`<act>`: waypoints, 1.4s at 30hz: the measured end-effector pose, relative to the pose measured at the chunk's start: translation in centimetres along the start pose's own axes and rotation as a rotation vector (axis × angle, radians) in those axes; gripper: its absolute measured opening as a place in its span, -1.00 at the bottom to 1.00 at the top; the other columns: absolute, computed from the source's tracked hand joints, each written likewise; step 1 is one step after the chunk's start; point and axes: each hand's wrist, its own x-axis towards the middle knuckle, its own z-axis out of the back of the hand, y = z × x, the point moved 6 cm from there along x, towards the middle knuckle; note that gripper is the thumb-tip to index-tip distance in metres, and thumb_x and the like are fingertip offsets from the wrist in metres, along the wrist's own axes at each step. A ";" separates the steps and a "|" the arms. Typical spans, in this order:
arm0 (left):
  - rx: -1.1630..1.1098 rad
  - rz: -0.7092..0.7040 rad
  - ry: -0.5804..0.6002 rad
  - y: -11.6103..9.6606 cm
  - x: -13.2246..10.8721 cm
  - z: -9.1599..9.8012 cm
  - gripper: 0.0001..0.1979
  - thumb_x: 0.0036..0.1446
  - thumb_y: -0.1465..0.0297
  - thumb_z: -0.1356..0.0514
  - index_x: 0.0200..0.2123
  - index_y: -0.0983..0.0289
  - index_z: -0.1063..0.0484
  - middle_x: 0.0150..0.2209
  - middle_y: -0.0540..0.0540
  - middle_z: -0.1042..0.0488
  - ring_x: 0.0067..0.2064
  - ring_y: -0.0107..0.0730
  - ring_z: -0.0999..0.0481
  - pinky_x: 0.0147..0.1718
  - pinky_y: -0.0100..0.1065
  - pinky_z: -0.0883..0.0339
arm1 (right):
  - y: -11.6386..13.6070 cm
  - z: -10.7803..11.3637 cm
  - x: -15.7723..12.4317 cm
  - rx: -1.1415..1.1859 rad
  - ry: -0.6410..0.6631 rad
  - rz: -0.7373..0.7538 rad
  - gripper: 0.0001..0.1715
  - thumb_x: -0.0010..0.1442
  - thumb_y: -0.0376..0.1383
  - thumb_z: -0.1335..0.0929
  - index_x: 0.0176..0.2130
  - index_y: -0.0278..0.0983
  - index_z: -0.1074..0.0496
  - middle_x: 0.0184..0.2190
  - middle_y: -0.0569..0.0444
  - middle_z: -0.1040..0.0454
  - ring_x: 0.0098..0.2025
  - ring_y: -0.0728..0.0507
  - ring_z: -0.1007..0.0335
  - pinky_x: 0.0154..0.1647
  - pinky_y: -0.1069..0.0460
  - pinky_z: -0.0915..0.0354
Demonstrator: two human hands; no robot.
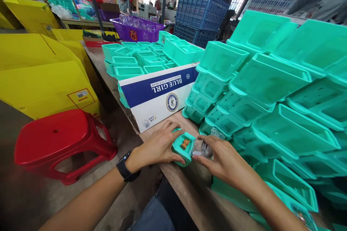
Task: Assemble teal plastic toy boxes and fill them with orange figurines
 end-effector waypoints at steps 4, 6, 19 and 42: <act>-0.037 -0.007 -0.038 0.1 -0.2 -0.1 -0.17 -0.08 0.00 -0.55 0.18 0.26 -0.46 0.10 0.28 -0.41 0.15 0.13 -0.35 0.14 0.00 -0.35 | 0.0 0.2 0.4 -0.019 0.021 -0.014 -0.33 0.23 0.13 -0.38 0.07 -0.30 -0.58 -0.07 -0.15 -0.69 -0.09 -0.34 -0.65 -0.14 -0.13 -0.52; -0.036 -0.013 -0.041 0.0 -0.2 -0.1 -0.19 -0.08 0.00 -0.55 0.16 0.27 -0.47 0.09 0.29 -0.42 0.15 0.15 -0.34 0.13 0.01 -0.36 | 0.2 0.4 0.8 -0.038 0.057 -0.020 -0.33 0.22 0.11 -0.39 0.06 -0.32 -0.59 -0.13 -0.15 -0.70 -0.15 -0.33 -0.66 -0.21 -0.12 -0.52; 0.057 -0.013 -0.004 -0.3 0.2 0.0 -0.34 -0.05 -0.01 -0.54 -0.03 0.28 -0.50 0.00 0.25 -0.43 0.08 0.13 -0.36 0.02 -0.04 -0.38 | 1.4 0.7 2.4 -0.165 0.149 0.057 -0.45 0.14 -0.04 -0.45 0.01 -0.32 -0.62 -0.22 -0.12 -0.70 -0.21 -0.33 -0.64 -0.21 -0.10 -0.46; -0.426 0.288 -0.222 1.1 -0.2 -2.2 -0.70 0.06 0.44 -0.28 -0.09 0.24 -0.51 0.03 0.21 -0.53 0.14 0.06 -0.48 0.28 0.16 -0.25 | -0.8 -7.0 -2.3 0.027 -0.499 -0.029 -0.62 0.35 0.04 -0.34 0.05 0.11 -0.64 -0.08 -0.04 -0.66 -0.03 -0.35 -0.63 -0.05 -0.30 -0.54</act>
